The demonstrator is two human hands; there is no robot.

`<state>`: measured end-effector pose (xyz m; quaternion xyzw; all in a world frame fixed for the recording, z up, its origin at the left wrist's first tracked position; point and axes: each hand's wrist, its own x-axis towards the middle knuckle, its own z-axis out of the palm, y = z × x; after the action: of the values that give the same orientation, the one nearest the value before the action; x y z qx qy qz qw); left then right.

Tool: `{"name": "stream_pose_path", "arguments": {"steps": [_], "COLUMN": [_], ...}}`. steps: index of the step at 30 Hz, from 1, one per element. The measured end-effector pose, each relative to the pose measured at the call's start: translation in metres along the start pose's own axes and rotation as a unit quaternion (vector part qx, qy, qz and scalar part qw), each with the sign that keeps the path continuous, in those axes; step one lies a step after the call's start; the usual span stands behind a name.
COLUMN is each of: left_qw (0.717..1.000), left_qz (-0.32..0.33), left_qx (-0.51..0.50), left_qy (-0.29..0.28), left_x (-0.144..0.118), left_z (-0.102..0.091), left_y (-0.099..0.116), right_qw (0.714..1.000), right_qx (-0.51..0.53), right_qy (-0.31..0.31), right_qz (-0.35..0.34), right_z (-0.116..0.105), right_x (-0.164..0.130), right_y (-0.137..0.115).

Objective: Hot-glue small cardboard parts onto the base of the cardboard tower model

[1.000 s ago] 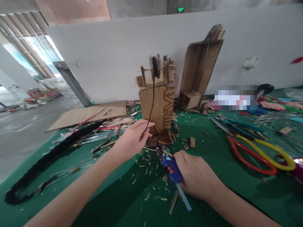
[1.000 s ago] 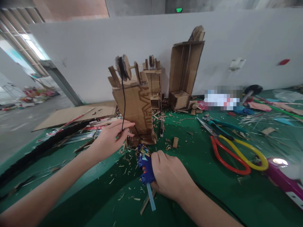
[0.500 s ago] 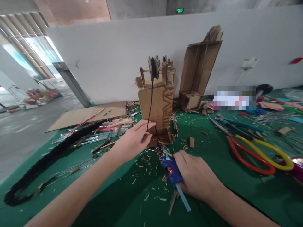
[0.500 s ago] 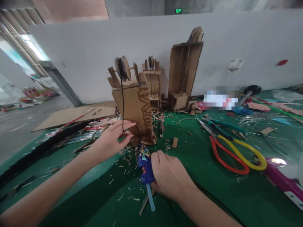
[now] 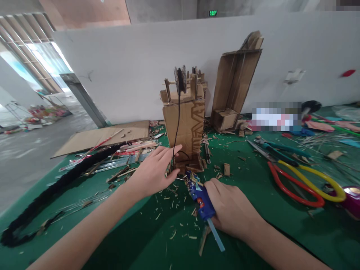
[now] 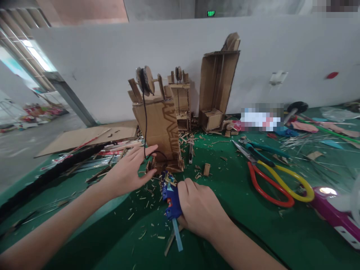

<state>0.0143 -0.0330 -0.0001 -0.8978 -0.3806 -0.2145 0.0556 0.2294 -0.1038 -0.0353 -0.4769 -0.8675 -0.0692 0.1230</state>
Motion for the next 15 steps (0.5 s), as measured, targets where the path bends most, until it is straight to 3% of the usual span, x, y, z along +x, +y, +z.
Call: {"name": "stream_pose_path", "arguments": {"steps": [6,15], "left_qw": [0.999,0.998], "left_qz": [-0.032,-0.057], "left_qx": [0.013,0.003], "left_qy": [-0.019,0.008], "left_x": [0.003,0.008], "left_z": [0.011,0.019], "left_y": [0.005,0.012], "right_qw": [1.000,1.000], "right_qx": [0.002,-0.005], "right_qy": [0.000,-0.008], "right_qz": [0.005,0.002], "right_z": [0.001,0.000], "right_x": [0.000,0.001], "right_y": [0.001,-0.001]}}
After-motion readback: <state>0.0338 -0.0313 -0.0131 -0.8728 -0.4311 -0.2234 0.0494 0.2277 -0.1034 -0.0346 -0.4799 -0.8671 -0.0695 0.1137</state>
